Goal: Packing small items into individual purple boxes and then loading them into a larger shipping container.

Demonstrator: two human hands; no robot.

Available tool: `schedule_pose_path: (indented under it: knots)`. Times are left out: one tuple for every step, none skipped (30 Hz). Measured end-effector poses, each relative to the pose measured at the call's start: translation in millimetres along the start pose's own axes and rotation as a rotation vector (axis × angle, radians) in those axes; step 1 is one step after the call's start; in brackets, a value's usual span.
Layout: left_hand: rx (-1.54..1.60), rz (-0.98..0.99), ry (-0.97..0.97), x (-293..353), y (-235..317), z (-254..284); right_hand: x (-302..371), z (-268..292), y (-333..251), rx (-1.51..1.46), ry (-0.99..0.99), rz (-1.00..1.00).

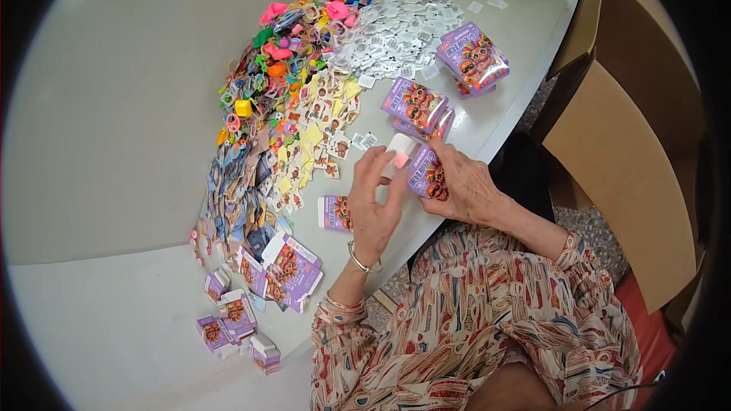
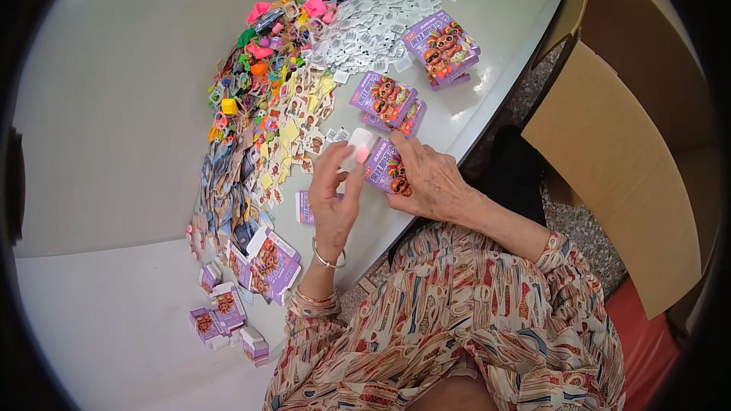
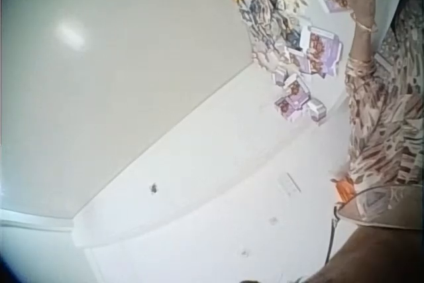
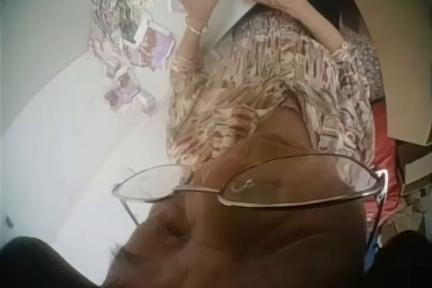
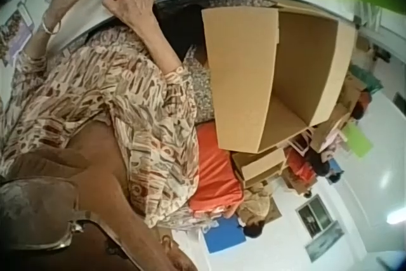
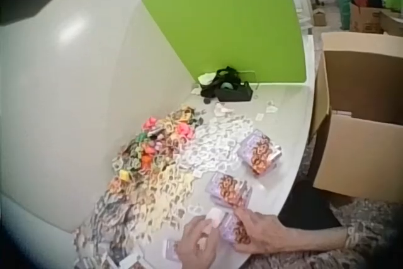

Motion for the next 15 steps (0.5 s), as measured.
schedule_pose_path:
  knots:
    - [-0.150, -0.049, -0.071, 1, 7, -7, 0, 0, 0, 0.000, 0.000, -0.002]
    - [-0.150, -0.049, -0.072, 1, 8, -9, 1, 0, 1, -0.003, 0.006, -0.003]
    - [-0.061, 0.047, -0.067, 2, 0, -9, 1, 1, 1, -0.006, 0.011, -0.004]
    - [0.027, 0.142, -0.062, 4, -7, -10, 1, 1, 1, -0.007, 0.012, -0.004]
    - [0.027, 0.142, -0.061, 4, -9, -9, 2, 2, 0, -0.017, 0.020, 0.006]
    - [0.106, 0.129, -0.052, 3, -9, -7, 2, 3, -1, -0.028, 0.028, 0.018]
    - [0.185, 0.115, -0.042, 3, -9, -5, 2, 4, -1, -0.029, 0.028, 0.019]
    - [0.185, 0.116, -0.048, 3, -9, -5, 1, 6, -1, -0.025, 0.017, 0.015]
    - [0.319, 0.238, 0.017, 7, -19, -1, -1, 6, 1, -0.022, 0.006, 0.011]
    - [0.451, 0.361, 0.083, 11, -30, 0, -1, 6, 3, -0.021, 0.008, 0.005]
    - [0.448, 0.360, 0.086, 13, -32, 0, -1, 5, 2, -0.029, -0.003, -0.001]
    - [0.313, 0.254, 0.040, 12, -27, -1, -1, 3, 2, -0.037, -0.014, -0.009]
    - [0.177, 0.147, -0.006, 11, -21, -3, 0, 3, 1, -0.039, -0.015, -0.007]
    - [0.178, 0.147, -0.007, 11, -22, -3, 1, 3, 2, -0.037, -0.005, 0.000]
    - [0.188, 0.158, -0.022, 11, -24, -5, 1, 4, 2, -0.035, 0.006, 0.006]
Point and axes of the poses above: each hand's wrist, its own x-axis away from the middle knuckle, its own z-axis out of the back of the hand, y = z × x, the point moved 9 cm from there along -x, towards the middle knuckle, and after that the axes turned 10 degrees about x, right-handed, at the moved point
